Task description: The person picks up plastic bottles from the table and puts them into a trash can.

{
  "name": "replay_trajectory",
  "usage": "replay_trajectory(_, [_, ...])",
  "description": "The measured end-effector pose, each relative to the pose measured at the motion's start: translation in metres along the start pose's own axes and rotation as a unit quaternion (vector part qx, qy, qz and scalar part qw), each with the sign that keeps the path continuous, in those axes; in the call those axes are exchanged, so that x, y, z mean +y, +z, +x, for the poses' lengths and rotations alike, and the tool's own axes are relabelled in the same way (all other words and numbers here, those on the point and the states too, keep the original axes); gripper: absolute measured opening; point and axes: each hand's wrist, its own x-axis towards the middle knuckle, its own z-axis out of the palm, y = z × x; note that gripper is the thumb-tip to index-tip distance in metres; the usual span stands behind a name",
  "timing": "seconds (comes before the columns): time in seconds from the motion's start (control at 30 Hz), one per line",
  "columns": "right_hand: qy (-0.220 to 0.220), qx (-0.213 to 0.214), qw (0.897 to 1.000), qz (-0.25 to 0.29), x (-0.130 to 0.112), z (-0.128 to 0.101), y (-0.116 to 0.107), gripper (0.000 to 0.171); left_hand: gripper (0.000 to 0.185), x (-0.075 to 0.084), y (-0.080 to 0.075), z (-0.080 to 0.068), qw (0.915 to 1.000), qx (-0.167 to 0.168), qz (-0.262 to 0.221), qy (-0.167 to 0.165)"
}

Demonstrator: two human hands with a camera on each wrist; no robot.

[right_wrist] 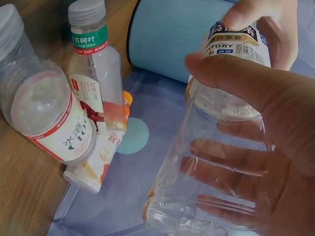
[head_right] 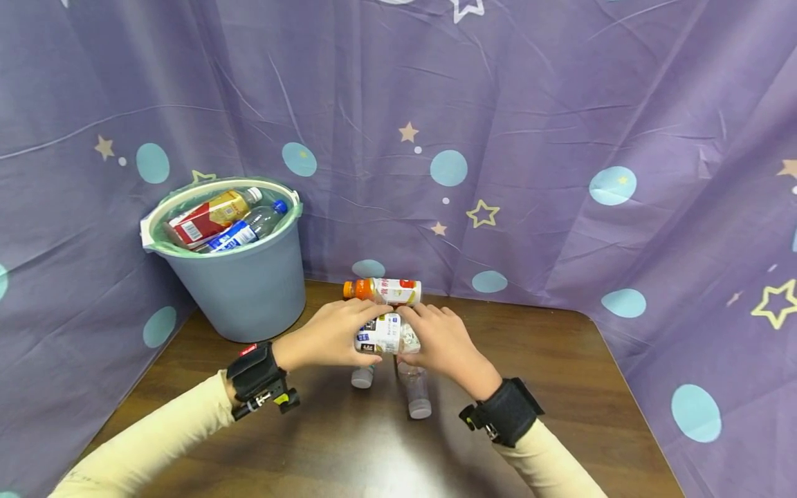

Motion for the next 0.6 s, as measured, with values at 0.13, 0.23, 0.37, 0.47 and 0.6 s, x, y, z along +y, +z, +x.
replay_trajectory(0.13, [0.0, -0.003, 1.0, 0.002, -0.004, 0.002, -0.001, 0.078, 0.085, 0.002, 0.006, 0.001, 0.999, 0.023, 0.037, 0.008])
replay_trajectory(0.23, [0.001, -0.008, 1.0, 0.006, -0.007, 0.003, -0.001, 0.078, 0.084, 0.004, 0.01, 0.001, 0.9971, 0.038, 0.066, 0.003])
replay_trajectory(0.37, [0.005, -0.016, 1.0, 0.012, -0.009, 0.004, 0.0, 0.079, 0.081, 0.005, 0.015, 0.001, 0.9949, 0.04, 0.091, -0.012])
replay_trajectory(0.47, [0.006, -0.024, 1.0, 0.014, -0.012, 0.005, 0.001, 0.08, 0.079, 0.006, 0.017, 0.001, 0.9943, 0.038, 0.097, -0.022])
replay_trajectory(0.6, [0.01, -0.037, 0.999, 0.015, -0.014, 0.007, 0.001, 0.08, 0.077, 0.006, 0.02, 0.001, 0.9942, 0.037, 0.097, -0.029])
